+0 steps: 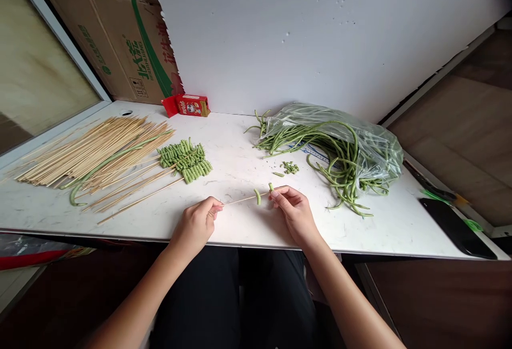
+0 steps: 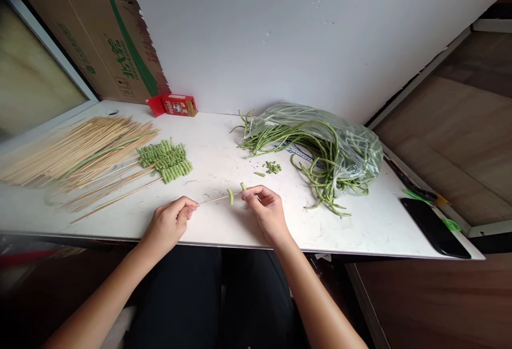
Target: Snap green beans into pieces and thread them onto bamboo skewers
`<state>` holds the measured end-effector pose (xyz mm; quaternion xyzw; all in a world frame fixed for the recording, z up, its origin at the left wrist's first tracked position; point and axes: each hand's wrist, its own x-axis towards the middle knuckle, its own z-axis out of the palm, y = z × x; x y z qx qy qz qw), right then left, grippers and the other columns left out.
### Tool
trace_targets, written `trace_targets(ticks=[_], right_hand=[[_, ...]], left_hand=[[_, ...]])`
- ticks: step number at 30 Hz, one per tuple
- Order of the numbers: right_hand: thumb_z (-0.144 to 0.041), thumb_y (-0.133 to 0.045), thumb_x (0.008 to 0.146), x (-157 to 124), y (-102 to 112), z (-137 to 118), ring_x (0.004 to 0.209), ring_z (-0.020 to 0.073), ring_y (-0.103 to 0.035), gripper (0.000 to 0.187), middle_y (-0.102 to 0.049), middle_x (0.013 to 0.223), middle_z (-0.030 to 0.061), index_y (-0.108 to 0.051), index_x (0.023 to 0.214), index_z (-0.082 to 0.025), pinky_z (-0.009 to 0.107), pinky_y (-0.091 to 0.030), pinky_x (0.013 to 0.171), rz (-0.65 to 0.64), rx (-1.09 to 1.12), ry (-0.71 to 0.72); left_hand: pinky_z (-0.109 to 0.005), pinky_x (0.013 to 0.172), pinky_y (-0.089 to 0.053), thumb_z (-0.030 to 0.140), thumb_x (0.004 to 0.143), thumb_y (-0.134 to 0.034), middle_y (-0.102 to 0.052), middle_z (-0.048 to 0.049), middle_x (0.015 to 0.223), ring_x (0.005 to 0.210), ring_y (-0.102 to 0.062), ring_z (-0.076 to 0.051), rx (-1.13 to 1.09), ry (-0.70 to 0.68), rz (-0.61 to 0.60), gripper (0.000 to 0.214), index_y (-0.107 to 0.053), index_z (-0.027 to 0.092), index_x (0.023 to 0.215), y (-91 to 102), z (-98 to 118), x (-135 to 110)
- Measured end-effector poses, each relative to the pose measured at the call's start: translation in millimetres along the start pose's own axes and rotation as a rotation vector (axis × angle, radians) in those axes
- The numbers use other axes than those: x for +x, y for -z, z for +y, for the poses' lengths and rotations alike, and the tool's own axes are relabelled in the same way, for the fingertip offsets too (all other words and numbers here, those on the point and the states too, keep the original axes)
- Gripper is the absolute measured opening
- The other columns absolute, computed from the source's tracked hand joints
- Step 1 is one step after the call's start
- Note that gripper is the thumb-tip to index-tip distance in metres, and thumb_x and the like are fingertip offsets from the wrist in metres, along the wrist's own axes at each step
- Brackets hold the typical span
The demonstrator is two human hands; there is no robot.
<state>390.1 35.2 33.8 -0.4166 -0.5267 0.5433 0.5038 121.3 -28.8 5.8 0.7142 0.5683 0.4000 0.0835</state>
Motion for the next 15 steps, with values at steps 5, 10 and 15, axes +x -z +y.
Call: trace_targets(ticks=[5, 10, 15], right_hand=[[-0.044, -0.086, 0.086, -0.2, -1.4, 4.8, 0.067, 0.0145, -0.053, 0.024, -0.071, 0.078, 0.0016, -0.077, 0.081, -0.022, 0.029, -0.042, 0.068, 0.016, 0.009, -0.014], [-0.044, -0.087, 0.085, -1.0, -3.7, 4.1, 0.066, 0.0138, -0.052, 0.025, -0.07, 0.078, 0.0017, -0.077, 0.08, -0.022, 0.029, -0.041, 0.065, 0.011, 0.012, -0.034], [-0.047, -0.089, 0.08, -2.1, -6.7, -0.2, 0.068, 0.0148, -0.055, 0.027, -0.073, 0.083, 0.0034, -0.078, 0.08, -0.022, 0.029, -0.045, 0.066, 0.015, 0.016, -0.029]], left_hand=[[-0.023, 0.07, -0.055, -0.003, 0.085, -0.044, -0.071, 0.0021, 0.075, 0.072, -0.074, -0.015, 0.003, -0.04, 0.012, 0.034, -0.064, 0.022, 0.097, 0.0, 0.0, -1.0], [-0.023, 0.071, -0.057, -0.008, 0.077, -0.041, -0.074, 0.0013, 0.08, 0.075, -0.076, -0.015, 0.014, -0.058, 0.026, 0.042, -0.063, 0.022, 0.097, 0.6, 0.6, -1.8], [-0.024, 0.069, -0.057, -0.005, 0.078, -0.042, -0.074, 0.0008, 0.078, 0.073, -0.076, -0.017, 0.044, -0.051, 0.013, 0.037, -0.062, 0.023, 0.093, 2.9, 3.4, 1.1]])
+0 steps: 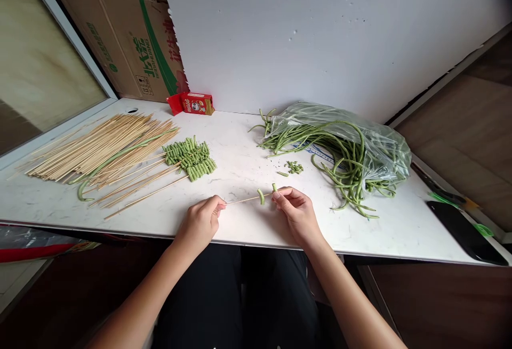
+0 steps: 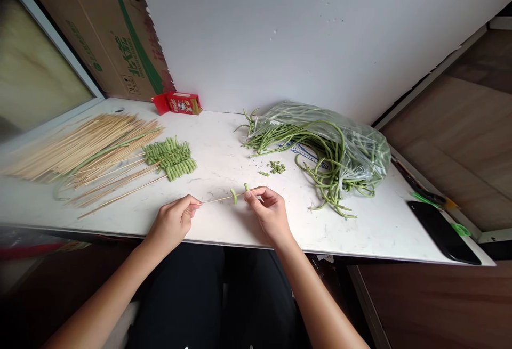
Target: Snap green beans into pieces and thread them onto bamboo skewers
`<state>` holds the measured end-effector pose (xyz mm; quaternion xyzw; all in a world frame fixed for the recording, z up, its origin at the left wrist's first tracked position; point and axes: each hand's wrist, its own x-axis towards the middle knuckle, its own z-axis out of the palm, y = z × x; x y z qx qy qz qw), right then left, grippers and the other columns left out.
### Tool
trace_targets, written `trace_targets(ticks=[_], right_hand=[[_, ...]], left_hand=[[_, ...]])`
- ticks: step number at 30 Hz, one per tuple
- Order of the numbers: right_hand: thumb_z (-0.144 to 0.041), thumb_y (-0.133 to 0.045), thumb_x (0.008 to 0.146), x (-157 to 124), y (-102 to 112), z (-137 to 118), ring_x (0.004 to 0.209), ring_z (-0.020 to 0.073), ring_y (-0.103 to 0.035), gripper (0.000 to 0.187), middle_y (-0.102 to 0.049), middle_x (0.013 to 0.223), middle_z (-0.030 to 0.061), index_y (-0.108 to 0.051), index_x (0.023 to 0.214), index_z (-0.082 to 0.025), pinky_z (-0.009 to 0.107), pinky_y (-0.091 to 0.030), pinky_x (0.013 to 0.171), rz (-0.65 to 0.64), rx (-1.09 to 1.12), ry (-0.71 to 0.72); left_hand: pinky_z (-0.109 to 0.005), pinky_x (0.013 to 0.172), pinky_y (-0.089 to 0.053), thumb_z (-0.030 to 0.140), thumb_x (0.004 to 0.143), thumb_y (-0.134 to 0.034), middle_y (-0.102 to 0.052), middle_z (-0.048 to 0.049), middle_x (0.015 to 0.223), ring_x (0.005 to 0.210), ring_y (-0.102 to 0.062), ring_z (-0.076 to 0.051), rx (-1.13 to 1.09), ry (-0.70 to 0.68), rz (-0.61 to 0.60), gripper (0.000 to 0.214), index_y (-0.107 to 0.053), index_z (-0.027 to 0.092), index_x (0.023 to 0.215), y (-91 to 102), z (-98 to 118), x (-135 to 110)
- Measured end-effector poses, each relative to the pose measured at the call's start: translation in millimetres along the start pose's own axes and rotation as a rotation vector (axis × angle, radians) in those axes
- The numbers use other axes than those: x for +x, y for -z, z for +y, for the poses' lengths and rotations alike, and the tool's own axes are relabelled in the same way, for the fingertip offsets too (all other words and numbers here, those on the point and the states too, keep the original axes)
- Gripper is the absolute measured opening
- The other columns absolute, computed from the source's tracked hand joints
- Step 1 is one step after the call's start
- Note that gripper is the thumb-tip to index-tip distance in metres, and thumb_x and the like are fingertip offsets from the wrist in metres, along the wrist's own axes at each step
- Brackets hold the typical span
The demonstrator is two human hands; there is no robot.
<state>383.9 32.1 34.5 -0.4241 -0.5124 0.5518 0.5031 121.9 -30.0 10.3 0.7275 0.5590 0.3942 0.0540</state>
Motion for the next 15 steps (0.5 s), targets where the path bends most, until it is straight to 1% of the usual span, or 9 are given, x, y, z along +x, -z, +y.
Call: trace_targets(ticks=[3, 8, 10, 15], right_hand=[[-0.048, -0.09, 0.079, -1, -2, -4, 0.072, 0.0163, -0.059, 0.027, -0.074, 0.087, 0.0044, -0.079, 0.079, -0.023, 0.03, -0.049, 0.067, 0.003, -0.01, 0.025], [-0.046, -0.089, 0.079, -4, -6, -8, 0.087, 0.0229, -0.069, 0.023, -0.077, 0.089, 0.0065, -0.082, 0.081, -0.025, 0.037, -0.056, 0.078, -0.087, -0.084, 0.103], [-0.047, -0.089, 0.079, -5, -8, -8, 0.083, 0.0223, -0.069, 0.025, -0.077, 0.086, 0.0065, -0.082, 0.079, -0.024, 0.036, -0.055, 0.076, -0.066, -0.099, 0.083], [-0.051, -0.089, 0.078, -7, -12, -5, 0.073, 0.0199, -0.066, 0.032, -0.076, 0.078, 0.0059, -0.079, 0.073, -0.022, 0.035, -0.054, 0.072, -0.011, -0.089, -0.018]], left_hand=[[-0.024, 0.067, -0.056, -0.004, 0.079, -0.043, -0.073, 0.0007, 0.076, 0.071, -0.074, -0.017, 0.006, 0.006, -0.019, 0.035, -0.062, 0.022, 0.092, 0.9, 0, 1], [-0.025, 0.062, -0.053, 0.001, 0.089, -0.048, -0.071, 0.0, 0.075, 0.065, -0.069, -0.016, -0.008, -0.002, -0.051, 0.026, -0.063, 0.022, 0.088, 0.3, -1, 1], [-0.025, 0.063, -0.054, -0.001, 0.087, -0.048, -0.072, -0.0001, 0.075, 0.066, -0.07, -0.016, -0.021, -0.013, -0.027, 0.028, -0.064, 0.021, 0.09, -0.8, -1, 0], [-0.025, 0.074, -0.06, -0.008, 0.081, -0.043, -0.077, -0.0015, 0.087, 0.076, -0.075, -0.016, -0.074, -0.054, 0.054, 0.04, -0.065, 0.02, 0.098, -2.3, -1, -4]])
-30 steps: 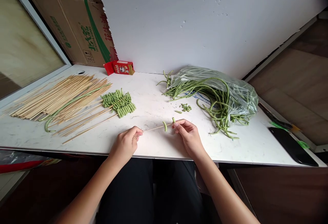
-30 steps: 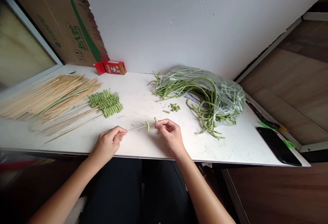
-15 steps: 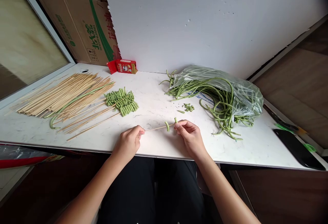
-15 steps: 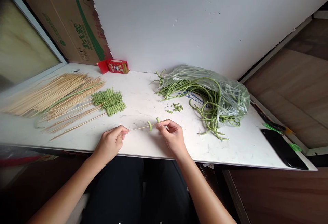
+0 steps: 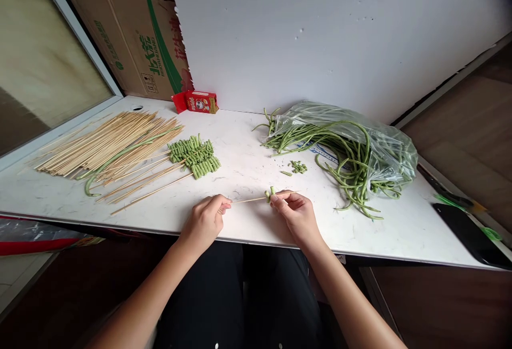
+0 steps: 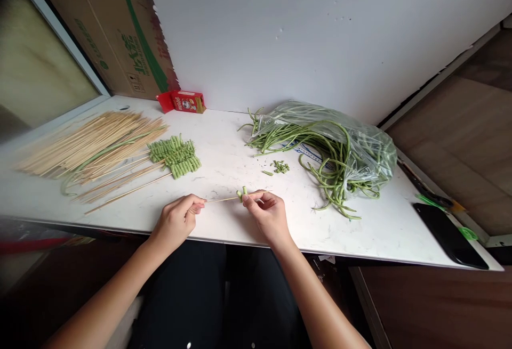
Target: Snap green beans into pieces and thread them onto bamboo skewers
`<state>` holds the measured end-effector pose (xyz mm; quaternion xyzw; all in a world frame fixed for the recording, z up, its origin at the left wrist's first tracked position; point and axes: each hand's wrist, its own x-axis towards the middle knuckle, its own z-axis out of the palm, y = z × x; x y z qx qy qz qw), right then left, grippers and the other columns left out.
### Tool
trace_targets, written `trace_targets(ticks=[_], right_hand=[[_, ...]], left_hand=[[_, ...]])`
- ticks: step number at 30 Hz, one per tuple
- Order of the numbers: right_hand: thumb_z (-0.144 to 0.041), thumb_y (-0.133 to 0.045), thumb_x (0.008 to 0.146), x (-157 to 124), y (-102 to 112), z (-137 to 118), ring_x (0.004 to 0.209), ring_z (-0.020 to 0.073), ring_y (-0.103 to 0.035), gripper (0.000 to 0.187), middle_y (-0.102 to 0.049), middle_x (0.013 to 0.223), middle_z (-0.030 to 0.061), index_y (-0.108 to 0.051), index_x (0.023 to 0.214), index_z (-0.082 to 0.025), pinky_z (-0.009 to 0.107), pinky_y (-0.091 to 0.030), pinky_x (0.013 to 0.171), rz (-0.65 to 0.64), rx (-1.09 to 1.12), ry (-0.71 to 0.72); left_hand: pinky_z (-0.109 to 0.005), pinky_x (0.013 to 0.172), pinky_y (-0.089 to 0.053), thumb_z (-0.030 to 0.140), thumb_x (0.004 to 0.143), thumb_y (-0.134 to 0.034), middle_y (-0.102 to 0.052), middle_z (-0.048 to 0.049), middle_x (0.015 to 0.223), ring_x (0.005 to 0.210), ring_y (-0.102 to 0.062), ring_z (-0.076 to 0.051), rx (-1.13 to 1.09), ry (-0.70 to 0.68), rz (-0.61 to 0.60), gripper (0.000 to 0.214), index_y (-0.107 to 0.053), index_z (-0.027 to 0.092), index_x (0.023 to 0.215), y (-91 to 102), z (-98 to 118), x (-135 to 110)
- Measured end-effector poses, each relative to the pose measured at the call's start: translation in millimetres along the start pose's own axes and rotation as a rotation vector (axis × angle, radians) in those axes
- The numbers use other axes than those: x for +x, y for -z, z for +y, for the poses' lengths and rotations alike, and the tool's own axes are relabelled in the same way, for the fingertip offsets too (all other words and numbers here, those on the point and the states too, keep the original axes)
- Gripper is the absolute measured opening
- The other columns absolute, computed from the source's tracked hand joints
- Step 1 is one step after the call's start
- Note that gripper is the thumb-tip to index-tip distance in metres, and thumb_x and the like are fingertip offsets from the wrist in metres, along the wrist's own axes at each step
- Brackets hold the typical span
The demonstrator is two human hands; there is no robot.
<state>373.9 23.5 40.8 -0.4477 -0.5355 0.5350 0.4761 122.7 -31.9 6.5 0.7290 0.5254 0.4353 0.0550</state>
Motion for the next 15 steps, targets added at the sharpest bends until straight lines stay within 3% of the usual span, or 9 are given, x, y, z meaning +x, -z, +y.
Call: trace_targets(ticks=[7, 12, 15], right_hand=[[-0.048, -0.089, 0.08, -0.5, -1.5, -0.9, 0.086, 0.0232, -0.07, 0.025, -0.079, 0.092, 0.0081, -0.082, 0.082, -0.024, 0.036, -0.055, 0.075, -0.002, -0.015, 0.083], [-0.044, -0.087, 0.083, 1.5, 1.7, -1.7, 0.084, 0.0227, -0.066, 0.02, -0.078, 0.094, 0.0089, -0.082, 0.083, -0.025, 0.036, -0.052, 0.069, -0.04, -0.078, 0.209], [-0.045, -0.087, 0.083, 1.8, 2.3, -2.3, 0.083, 0.0225, -0.066, 0.021, -0.078, 0.091, 0.0086, -0.082, 0.082, -0.025, 0.035, -0.051, 0.068, -0.06, -0.068, 0.187]], left_hand=[[-0.025, 0.07, -0.057, -0.008, 0.078, -0.041, -0.073, -0.0006, 0.081, 0.075, -0.073, -0.016, 0.049, -0.005, -0.018, 0.041, -0.065, 0.021, 0.096, 1.7, 0.2, 1.2], [-0.025, 0.064, -0.053, -0.002, 0.087, -0.045, -0.069, -0.0007, 0.076, 0.068, -0.069, -0.016, 0.051, 0.005, -0.084, 0.029, -0.063, 0.021, 0.09, 2.9, 1.3, 3.1], [-0.025, 0.065, -0.053, -0.001, 0.088, -0.045, -0.072, -0.001, 0.078, 0.069, -0.07, -0.016, 0.042, 0.005, -0.063, 0.029, -0.064, 0.021, 0.092, 1.8, -0.1, 1.2]])
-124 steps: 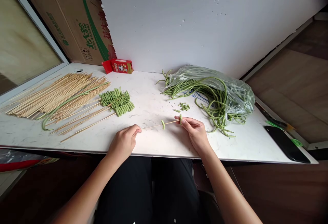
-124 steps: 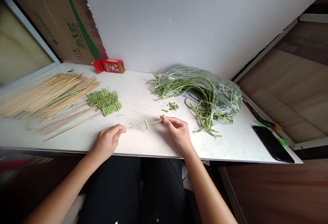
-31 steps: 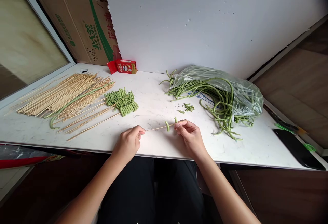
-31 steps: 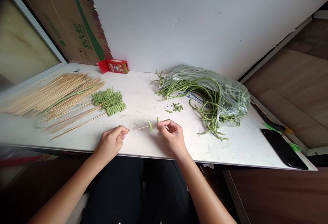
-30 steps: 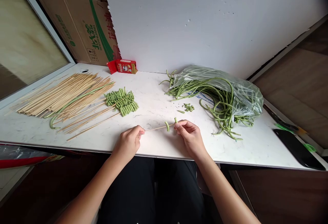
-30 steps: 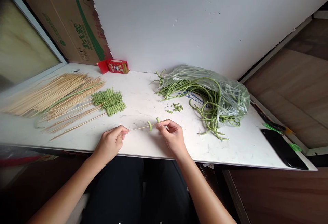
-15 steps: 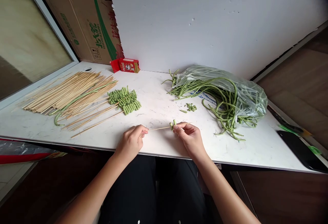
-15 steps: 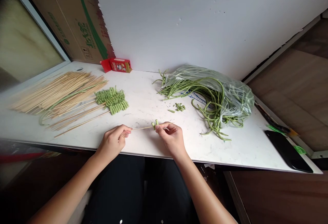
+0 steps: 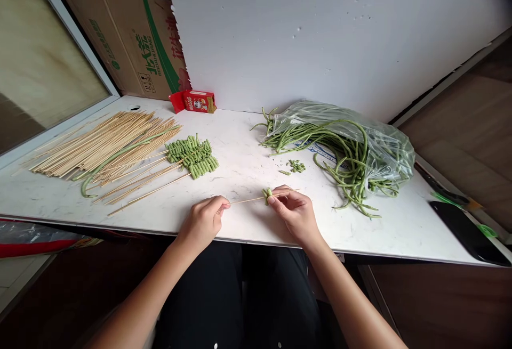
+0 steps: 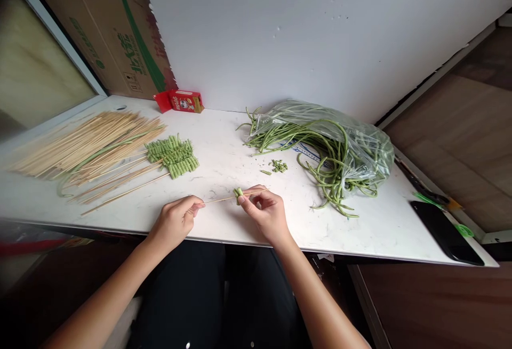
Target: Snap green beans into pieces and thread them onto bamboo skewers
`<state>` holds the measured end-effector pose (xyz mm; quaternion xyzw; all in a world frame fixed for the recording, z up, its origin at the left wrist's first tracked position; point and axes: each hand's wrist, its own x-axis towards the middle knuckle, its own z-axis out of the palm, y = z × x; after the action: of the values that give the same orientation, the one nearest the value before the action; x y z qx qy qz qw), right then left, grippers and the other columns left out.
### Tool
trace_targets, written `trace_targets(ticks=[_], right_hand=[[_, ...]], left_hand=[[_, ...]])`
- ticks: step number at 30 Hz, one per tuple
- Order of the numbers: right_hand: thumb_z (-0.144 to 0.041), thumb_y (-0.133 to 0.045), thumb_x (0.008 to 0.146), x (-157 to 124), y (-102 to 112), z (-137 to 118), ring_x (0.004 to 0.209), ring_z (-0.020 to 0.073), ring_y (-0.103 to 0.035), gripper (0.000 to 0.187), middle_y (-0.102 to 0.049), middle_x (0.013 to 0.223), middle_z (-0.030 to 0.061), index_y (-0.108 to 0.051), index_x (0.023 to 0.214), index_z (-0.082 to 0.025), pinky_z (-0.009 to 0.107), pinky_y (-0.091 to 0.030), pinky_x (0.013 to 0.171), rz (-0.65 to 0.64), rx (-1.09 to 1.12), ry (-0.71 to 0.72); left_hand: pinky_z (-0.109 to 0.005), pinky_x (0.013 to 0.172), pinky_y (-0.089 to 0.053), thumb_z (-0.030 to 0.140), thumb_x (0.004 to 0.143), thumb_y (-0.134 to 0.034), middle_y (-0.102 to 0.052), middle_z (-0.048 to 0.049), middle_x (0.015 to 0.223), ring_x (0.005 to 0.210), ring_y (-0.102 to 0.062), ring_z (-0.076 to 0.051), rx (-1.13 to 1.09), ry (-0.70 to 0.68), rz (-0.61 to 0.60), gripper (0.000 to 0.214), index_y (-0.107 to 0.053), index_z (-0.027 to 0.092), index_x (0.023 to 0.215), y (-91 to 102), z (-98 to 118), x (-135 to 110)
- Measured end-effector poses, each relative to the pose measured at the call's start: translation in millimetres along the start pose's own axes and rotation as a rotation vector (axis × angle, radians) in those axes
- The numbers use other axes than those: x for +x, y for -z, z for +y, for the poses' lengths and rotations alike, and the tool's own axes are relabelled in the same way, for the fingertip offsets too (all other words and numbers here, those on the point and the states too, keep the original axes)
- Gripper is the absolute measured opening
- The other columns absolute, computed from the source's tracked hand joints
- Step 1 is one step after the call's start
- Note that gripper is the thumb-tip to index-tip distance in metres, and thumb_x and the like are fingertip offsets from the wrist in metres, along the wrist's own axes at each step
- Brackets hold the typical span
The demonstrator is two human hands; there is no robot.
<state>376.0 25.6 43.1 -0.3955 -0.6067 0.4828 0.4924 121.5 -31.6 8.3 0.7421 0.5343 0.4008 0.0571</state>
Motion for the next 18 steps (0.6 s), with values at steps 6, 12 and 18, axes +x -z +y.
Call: trace_targets(ticks=[6, 12, 18], right_hand=[[-0.053, -0.087, 0.08, -1.1, -5.0, -2.3, 0.074, 0.0203, -0.064, 0.032, -0.075, 0.081, 0.0065, -0.079, 0.075, -0.023, 0.033, -0.05, 0.065, 0.012, 0.035, -0.118], [-0.054, -0.086, 0.08, -3.1, -9.0, -0.5, 0.074, 0.0198, -0.063, 0.033, -0.074, 0.081, 0.007, -0.078, 0.074, -0.022, 0.032, -0.049, 0.064, 0.022, 0.054, -0.125], [-0.052, -0.086, 0.082, -3.9, -9.6, 2.1, 0.076, 0.0208, -0.064, 0.029, -0.075, 0.085, 0.0079, -0.08, 0.079, -0.023, 0.033, -0.049, 0.064, 0.014, 0.047, -0.076]], left_hand=[[-0.025, 0.071, -0.059, -0.007, 0.08, -0.043, -0.076, -0.0013, 0.084, 0.074, -0.075, -0.016, -0.005, -0.01, 0.058, 0.038, -0.064, 0.022, 0.095, -1.7, -1.1, -2.3], [-0.026, 0.07, -0.06, -0.008, 0.078, -0.043, -0.077, -0.0013, 0.084, 0.076, -0.075, -0.017, 0.012, -0.015, 0.063, 0.039, -0.064, 0.022, 0.093, -1.8, -0.5, -1.7], [-0.024, 0.068, -0.058, -0.007, 0.078, -0.044, -0.075, -0.0006, 0.08, 0.075, -0.075, -0.017, 0.011, 0.022, 0.011, 0.039, -0.065, 0.022, 0.092, -1.3, -1.8, -1.7]])
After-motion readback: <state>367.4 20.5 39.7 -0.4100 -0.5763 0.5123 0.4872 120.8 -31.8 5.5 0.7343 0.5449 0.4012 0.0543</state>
